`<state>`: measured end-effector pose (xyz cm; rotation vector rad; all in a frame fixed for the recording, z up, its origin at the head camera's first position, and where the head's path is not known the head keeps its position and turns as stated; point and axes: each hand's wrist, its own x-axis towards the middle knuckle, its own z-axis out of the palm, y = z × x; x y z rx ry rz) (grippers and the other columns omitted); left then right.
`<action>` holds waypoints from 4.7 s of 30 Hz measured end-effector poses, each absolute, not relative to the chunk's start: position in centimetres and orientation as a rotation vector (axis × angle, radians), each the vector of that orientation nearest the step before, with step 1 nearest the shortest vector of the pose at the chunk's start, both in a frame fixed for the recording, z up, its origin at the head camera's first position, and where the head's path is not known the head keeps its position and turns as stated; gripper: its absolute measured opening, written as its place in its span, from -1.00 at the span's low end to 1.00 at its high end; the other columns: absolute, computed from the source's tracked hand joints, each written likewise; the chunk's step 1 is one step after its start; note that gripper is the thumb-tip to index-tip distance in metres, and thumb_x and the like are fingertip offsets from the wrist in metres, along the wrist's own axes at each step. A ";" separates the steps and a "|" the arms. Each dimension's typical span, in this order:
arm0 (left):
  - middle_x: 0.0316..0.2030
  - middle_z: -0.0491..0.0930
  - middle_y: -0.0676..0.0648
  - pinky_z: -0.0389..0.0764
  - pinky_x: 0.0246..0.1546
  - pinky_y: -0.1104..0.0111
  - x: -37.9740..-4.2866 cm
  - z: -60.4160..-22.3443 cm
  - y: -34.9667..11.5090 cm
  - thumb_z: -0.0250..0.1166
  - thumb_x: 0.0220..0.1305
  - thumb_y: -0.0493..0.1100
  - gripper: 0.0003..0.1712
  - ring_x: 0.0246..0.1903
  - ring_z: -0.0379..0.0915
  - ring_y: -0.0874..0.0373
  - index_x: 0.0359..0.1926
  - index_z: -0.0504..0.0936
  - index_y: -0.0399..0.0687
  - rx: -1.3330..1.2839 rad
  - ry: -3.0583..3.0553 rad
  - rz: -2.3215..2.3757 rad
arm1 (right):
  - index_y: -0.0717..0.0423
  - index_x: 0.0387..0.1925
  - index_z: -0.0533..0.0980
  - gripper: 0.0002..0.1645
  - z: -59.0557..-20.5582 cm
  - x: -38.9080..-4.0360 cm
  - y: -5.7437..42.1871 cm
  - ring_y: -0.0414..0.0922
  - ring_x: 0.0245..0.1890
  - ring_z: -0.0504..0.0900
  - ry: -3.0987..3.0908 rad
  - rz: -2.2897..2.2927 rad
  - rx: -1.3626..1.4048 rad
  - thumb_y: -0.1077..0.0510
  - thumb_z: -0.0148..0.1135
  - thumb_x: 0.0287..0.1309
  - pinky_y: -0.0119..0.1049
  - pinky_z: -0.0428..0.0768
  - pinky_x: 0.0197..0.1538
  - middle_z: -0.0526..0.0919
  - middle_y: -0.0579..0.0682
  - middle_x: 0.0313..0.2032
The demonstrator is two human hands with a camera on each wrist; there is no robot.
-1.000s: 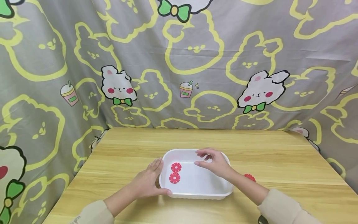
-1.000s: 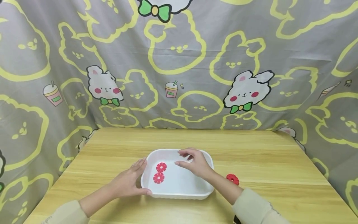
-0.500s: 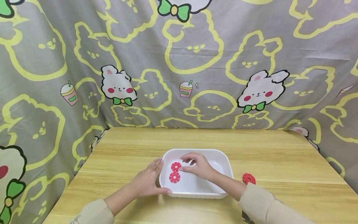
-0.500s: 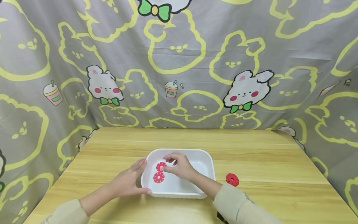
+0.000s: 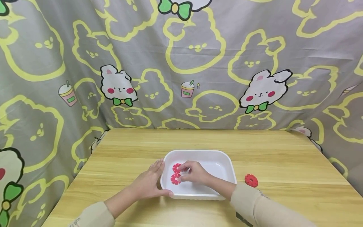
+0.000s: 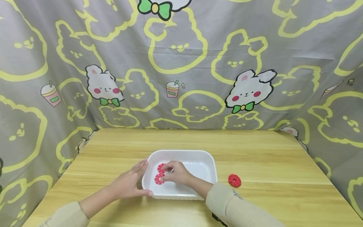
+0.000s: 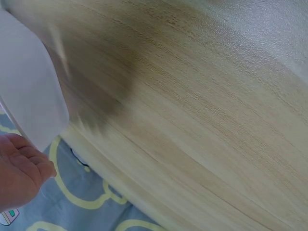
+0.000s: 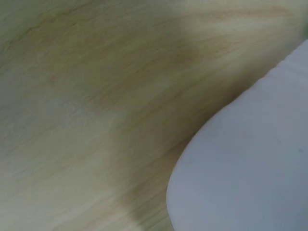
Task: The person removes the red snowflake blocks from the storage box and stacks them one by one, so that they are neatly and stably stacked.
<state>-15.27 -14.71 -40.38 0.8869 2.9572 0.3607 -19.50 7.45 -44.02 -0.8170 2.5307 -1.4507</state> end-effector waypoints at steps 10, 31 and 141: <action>0.34 0.09 -0.42 0.31 0.26 0.04 -15.4 -40.7 -14.8 0.21 -0.14 0.53 0.31 0.34 0.07 -0.23 0.31 0.14 -0.46 0.892 2.956 0.359 | 0.33 -0.31 0.62 -0.63 -44.9 -19.9 7.2 -0.20 -0.43 0.47 2.538 -1.368 -0.858 0.24 0.49 -0.24 -0.52 0.50 -0.34 0.60 0.14 -0.44; 0.32 0.11 -0.44 0.28 0.28 0.03 -15.4 -40.6 -14.7 0.24 -0.14 0.50 0.30 0.33 0.08 -0.24 0.30 0.14 -0.49 0.884 2.951 0.381 | 0.27 -0.34 0.63 -0.73 -45.7 -20.0 6.9 -0.37 -0.44 0.36 2.566 -1.298 -0.866 0.31 0.44 -0.21 -0.56 0.46 -0.33 0.54 -0.02 -0.47; 0.33 0.13 -0.41 0.30 0.27 0.04 -15.2 -40.7 -14.9 0.24 -0.13 0.48 0.28 0.34 0.09 -0.21 0.29 0.16 -0.49 0.892 2.959 0.373 | 0.22 -0.37 0.62 -0.71 -43.1 -13.3 27.6 -0.45 -0.42 0.47 3.206 -1.493 -0.456 0.38 0.45 -0.28 -0.65 0.45 -0.35 0.62 -0.21 -0.46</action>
